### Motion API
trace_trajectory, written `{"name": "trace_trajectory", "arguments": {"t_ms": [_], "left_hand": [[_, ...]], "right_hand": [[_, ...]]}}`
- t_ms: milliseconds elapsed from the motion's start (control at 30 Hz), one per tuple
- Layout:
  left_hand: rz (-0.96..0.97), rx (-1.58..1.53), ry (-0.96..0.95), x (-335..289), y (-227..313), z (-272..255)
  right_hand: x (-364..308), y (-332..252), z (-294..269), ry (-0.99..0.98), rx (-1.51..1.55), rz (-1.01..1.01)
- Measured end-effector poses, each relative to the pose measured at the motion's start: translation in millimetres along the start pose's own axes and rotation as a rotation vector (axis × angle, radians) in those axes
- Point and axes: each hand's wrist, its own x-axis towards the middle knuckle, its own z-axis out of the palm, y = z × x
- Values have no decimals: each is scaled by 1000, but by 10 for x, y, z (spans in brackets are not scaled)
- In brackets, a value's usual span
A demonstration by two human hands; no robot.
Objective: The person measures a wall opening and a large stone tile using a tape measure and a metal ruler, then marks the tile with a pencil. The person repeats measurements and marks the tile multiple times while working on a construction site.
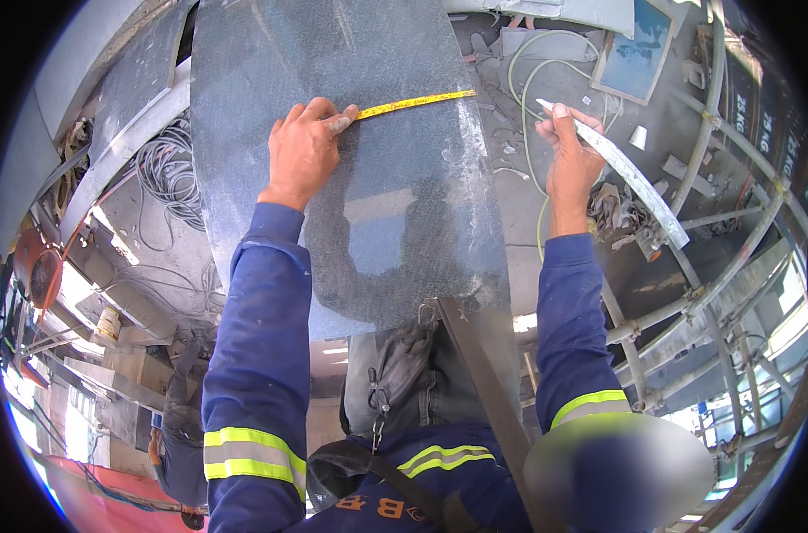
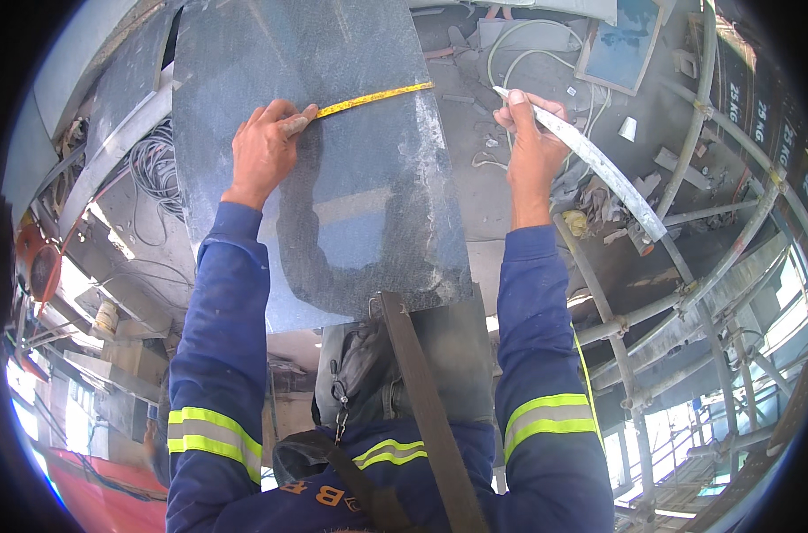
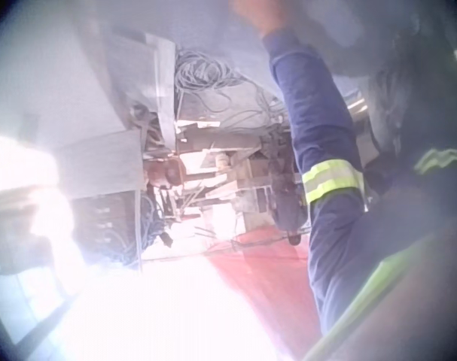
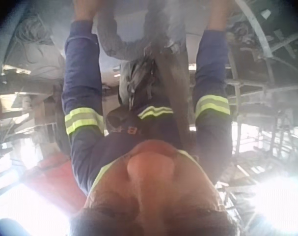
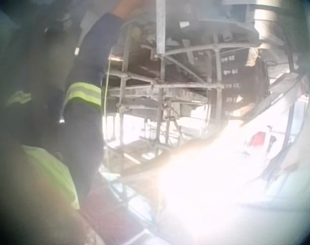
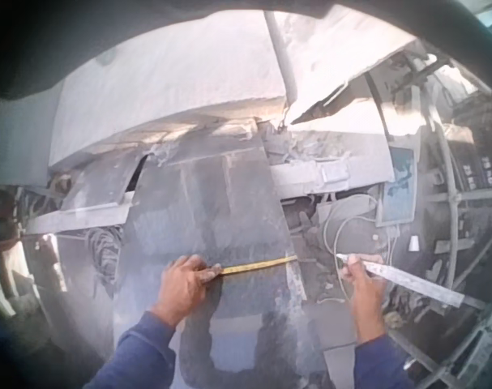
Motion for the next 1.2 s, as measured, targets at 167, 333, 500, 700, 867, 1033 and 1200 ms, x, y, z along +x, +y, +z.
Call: {"name": "trace_trajectory", "arguments": {"t_ms": [167,333,500,700,867,1033,1200], "left_hand": [[16,11,-2,203,-101,22],[-2,28,-56,272,-152,33],[-10,27,-75,297,-174,18],[7,30,-57,286,-161,24],[24,46,-17,240,-165,67],[23,39,-10,229,-177,72],[27,46,-29,240,-170,47]], "right_hand": [[-113,21,15,-19,19,58],[-84,72,238,-85,104,105],[81,25,516,-290,50,78],[356,48,825,-634,-372,-59],[594,141,961,-774,-580,-141],[618,126,959,-841,-638,-138],[595,70,969,-856,-688,-120]]}}
